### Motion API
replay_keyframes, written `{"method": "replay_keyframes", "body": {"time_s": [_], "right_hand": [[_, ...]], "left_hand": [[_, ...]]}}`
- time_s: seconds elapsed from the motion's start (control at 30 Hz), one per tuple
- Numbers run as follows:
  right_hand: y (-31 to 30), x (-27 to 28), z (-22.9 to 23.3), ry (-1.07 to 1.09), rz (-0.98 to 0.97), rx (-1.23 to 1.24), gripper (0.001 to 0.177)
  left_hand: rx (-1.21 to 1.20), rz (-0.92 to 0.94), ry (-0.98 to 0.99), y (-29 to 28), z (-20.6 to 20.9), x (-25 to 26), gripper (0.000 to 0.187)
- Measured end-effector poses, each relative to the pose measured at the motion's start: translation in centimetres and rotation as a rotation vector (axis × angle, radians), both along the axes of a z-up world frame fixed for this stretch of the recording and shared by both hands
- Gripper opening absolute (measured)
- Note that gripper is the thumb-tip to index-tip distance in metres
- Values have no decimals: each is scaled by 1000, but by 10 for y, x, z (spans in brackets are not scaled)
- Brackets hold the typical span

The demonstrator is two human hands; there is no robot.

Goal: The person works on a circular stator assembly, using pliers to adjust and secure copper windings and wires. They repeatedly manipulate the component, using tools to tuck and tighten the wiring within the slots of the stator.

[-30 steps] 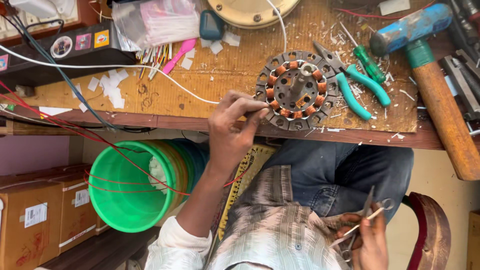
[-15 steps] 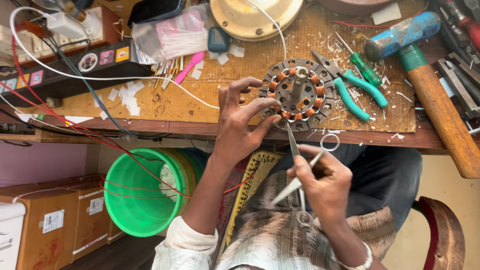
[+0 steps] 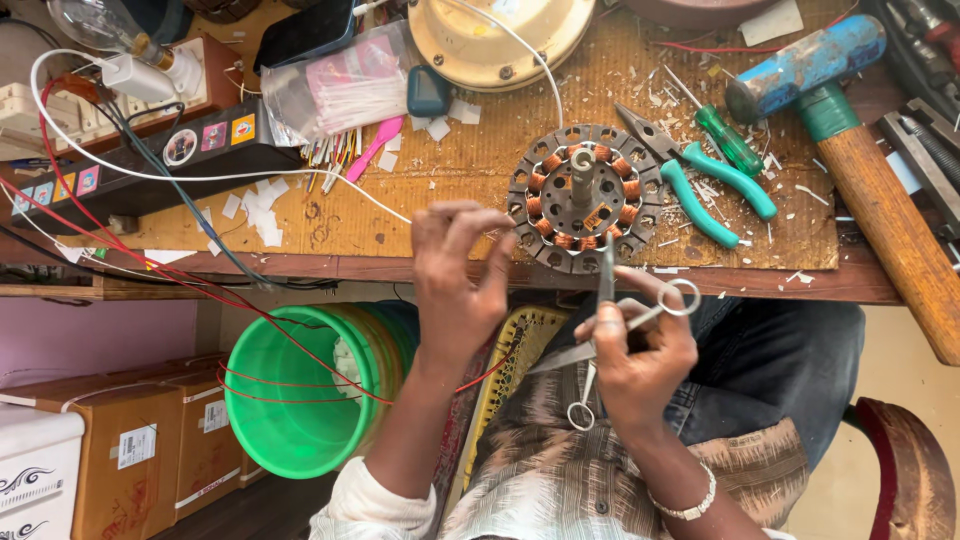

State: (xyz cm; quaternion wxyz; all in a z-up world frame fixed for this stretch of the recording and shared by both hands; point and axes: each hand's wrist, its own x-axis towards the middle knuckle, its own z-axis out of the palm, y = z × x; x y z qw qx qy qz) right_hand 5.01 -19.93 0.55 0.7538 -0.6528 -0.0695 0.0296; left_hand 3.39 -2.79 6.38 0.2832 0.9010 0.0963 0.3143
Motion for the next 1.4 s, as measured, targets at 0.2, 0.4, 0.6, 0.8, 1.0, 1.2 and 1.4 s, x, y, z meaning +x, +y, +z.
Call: {"method": "replay_keyframes", "body": {"time_s": [0.2,0.4,0.6,0.8,1.0,1.2,1.4], "right_hand": [[-5,-8,-3,41,34,42,33],[3,-6,1,24,78,-87,31],[7,-5,5,-7,99,-72,31],[16,-4,3,-68,102,-101,34],[34,-2,-6,-287,68,-242,48],[36,-4,-11,-396,34,-293,45],[38,-4,-11,-461,33,-293,43]], "left_hand": [[-83,-49,70,-11,0,4,17],[-65,-36,81,-19,4,11,27],[-69,-3,4,-22,-3,14,12],[-319,66,61,-20,-9,-1,9],[-792,-36,24,-16,-22,-7,12],[-917,31,72,-23,-33,-12,13],[-984,-28,8,-27,-34,-14,16]]}}
